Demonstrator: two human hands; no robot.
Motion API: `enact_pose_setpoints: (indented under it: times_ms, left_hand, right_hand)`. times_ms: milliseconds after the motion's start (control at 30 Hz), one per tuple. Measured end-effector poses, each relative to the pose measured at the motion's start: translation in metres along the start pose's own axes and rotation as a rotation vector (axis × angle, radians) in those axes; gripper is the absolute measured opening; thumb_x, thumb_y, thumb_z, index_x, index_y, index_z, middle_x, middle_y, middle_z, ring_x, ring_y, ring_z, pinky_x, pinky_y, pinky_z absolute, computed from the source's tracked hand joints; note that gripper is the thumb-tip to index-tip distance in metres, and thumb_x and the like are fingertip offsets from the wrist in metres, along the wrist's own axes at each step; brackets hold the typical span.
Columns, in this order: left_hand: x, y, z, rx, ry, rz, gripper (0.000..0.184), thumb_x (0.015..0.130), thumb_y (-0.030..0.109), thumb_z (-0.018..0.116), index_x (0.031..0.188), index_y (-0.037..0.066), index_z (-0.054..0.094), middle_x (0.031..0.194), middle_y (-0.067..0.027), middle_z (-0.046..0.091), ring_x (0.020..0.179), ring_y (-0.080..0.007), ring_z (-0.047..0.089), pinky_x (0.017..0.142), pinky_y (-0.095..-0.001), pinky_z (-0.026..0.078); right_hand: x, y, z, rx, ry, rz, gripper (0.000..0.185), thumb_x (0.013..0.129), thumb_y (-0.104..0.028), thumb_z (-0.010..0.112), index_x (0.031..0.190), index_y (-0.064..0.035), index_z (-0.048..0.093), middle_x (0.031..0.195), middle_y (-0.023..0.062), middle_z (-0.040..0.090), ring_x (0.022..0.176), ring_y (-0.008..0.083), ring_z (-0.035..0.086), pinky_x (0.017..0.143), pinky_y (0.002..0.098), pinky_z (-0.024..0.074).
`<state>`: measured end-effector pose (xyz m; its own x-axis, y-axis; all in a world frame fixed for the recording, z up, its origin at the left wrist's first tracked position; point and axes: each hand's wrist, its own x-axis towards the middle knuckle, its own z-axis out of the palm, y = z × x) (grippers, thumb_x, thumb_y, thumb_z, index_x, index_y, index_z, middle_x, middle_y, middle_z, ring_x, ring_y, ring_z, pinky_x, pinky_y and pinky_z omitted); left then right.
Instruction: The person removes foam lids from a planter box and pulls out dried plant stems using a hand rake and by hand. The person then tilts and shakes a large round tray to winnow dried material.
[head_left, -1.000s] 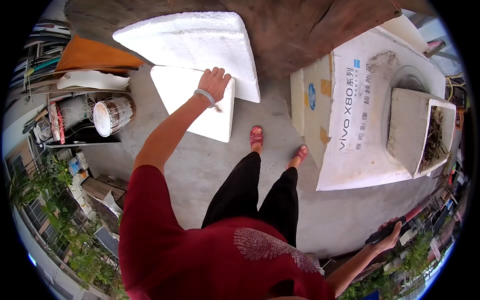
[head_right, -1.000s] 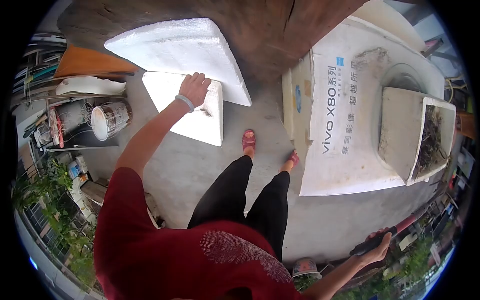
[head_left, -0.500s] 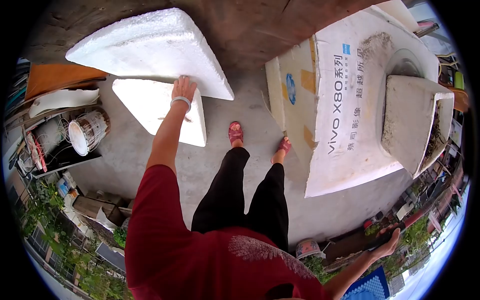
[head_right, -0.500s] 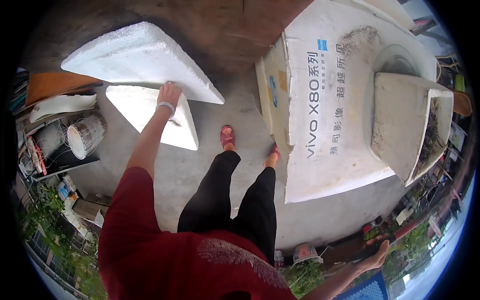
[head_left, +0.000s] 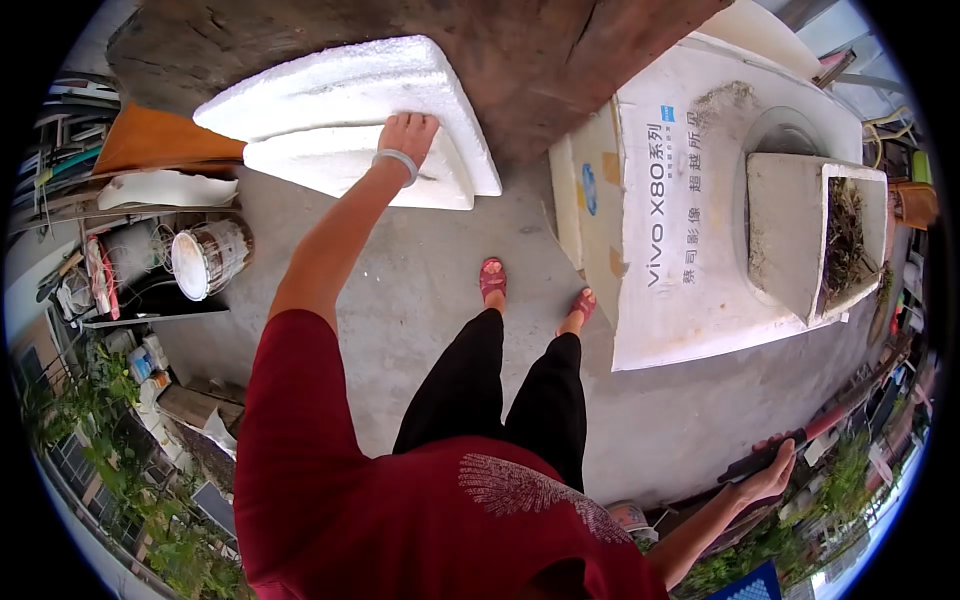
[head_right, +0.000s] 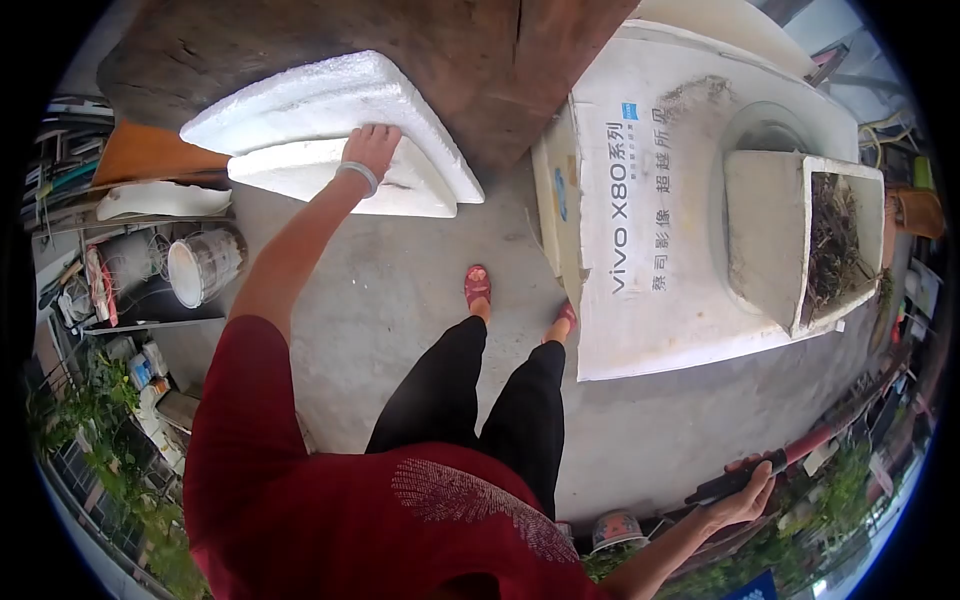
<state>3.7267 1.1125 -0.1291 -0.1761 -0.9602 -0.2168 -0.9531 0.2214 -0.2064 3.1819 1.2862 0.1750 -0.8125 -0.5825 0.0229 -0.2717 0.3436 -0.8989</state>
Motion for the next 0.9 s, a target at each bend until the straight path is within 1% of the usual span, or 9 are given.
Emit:
enact_pose_setpoints:
  times_ms: [133, 233, 367, 533, 600, 667, 767, 800, 900]
  left_hand:
    - [-0.008, 0.003, -0.001, -0.003, 0.241, 0.010, 0.037, 0.069, 0.009, 0.056, 0.104, 0.009, 0.046, 0.092, -0.0084, 0.048, 0.088, -0.0229, 0.047, 0.072, -0.0331, 0.041]
    - [-0.020, 0.013, -0.010, 0.077, 0.317, -0.036, 0.028, 0.075, 0.010, 0.049, 0.103, 0.012, 0.047, 0.091, -0.0088, 0.047, 0.083, -0.0222, 0.047, 0.067, -0.0347, 0.040]
    - [-0.021, 0.021, -0.006, -0.024, 0.285, -0.205, 0.018, 0.074, 0.008, 0.050, 0.092, 0.011, 0.048, 0.084, -0.0072, 0.044, 0.081, -0.0230, 0.048, 0.061, -0.0350, 0.042]
    - [-0.038, 0.026, -0.045, -0.119, 0.270, 0.078, 0.013, 0.070, 0.008, 0.054, 0.081, 0.009, 0.048, 0.081, -0.0080, 0.044, 0.078, -0.0242, 0.047, 0.062, -0.0364, 0.037]
    - [-0.051, 0.039, -0.078, -0.286, 0.298, 0.151, 0.025, 0.065, 0.013, 0.063, 0.085, 0.008, 0.050, 0.086, -0.0091, 0.047, 0.082, -0.0254, 0.048, 0.063, -0.0373, 0.038]
    - [-0.056, 0.062, -0.113, -0.446, 0.384, 0.170, 0.022, 0.070, 0.017, 0.063, 0.087, 0.009, 0.050, 0.088, -0.0094, 0.049, 0.079, -0.0269, 0.052, 0.065, -0.0389, 0.041]
    - [-0.052, 0.126, -0.202, -0.892, 0.461, 0.136, 0.019, 0.078, 0.020, 0.060, 0.086, 0.007, 0.049, 0.063, -0.0073, 0.055, 0.050, -0.0213, 0.054, 0.046, -0.0331, 0.043]
    - [-0.047, 0.148, -0.227, -0.997, 0.453, 0.142, 0.023, 0.079, 0.023, 0.060, 0.086, 0.005, 0.048, 0.058, -0.0079, 0.054, 0.049, -0.0196, 0.054, 0.045, -0.0308, 0.043]
    - [-0.031, 0.217, -0.302, -1.305, 0.146, 0.059, 0.036, 0.083, 0.031, 0.054, 0.099, 0.000, 0.046, 0.066, -0.0101, 0.060, 0.054, -0.0123, 0.057, 0.049, -0.0245, 0.045]
  right_hand:
    - [-0.010, -0.001, -0.009, -0.042, 0.013, -0.049, 0.027, 0.082, -0.017, 0.057, 0.097, 0.0043, 0.054, 0.069, 0.0053, 0.054, 0.051, 0.0111, 0.047, 0.047, 0.0218, 0.0366]
    - [-0.016, -0.002, -0.009, 0.039, -0.022, -0.054, 0.024, 0.082, -0.016, 0.056, 0.095, 0.0041, 0.054, 0.068, 0.0058, 0.054, 0.051, 0.0113, 0.049, 0.046, 0.0211, 0.0382]
    - [-0.021, -0.015, -0.010, 0.081, -0.084, -0.049, 0.022, 0.081, -0.016, 0.056, 0.091, 0.0029, 0.054, 0.067, 0.0070, 0.053, 0.050, 0.0116, 0.049, 0.044, 0.0213, 0.0389]
    - [-0.020, -0.028, -0.025, 0.121, -0.034, -0.013, 0.026, 0.081, -0.021, 0.057, 0.089, 0.0035, 0.053, 0.067, 0.0075, 0.053, 0.047, 0.0126, 0.050, 0.043, 0.0216, 0.0395]
    - [-0.021, -0.032, -0.034, 0.152, -0.001, 0.003, 0.024, 0.081, -0.021, 0.056, 0.088, 0.0024, 0.054, 0.066, 0.0072, 0.054, 0.047, 0.0126, 0.050, 0.043, 0.0215, 0.0387]
    - [-0.015, -0.030, -0.042, 0.192, 0.027, 0.023, 0.022, 0.080, -0.020, 0.057, 0.083, 0.0008, 0.054, 0.064, 0.0064, 0.054, 0.047, 0.0126, 0.051, 0.042, 0.0217, 0.0379]
    - [-0.005, -0.017, -0.047, 0.257, 0.014, 0.076, 0.023, 0.078, -0.023, 0.059, 0.076, -0.0004, 0.054, 0.062, 0.0059, 0.054, 0.046, 0.0124, 0.050, 0.042, 0.0221, 0.0375]
    - [-0.002, -0.010, -0.048, 0.266, 0.004, 0.086, 0.024, 0.078, -0.023, 0.059, 0.074, -0.0001, 0.054, 0.062, 0.0061, 0.053, 0.045, 0.0124, 0.050, 0.041, 0.0226, 0.0375]
    - [0.011, 0.010, -0.055, 0.289, -0.034, 0.144, 0.024, 0.078, -0.022, 0.058, 0.072, 0.0003, 0.053, 0.061, 0.0062, 0.053, 0.044, 0.0126, 0.050, 0.041, 0.0231, 0.0378]
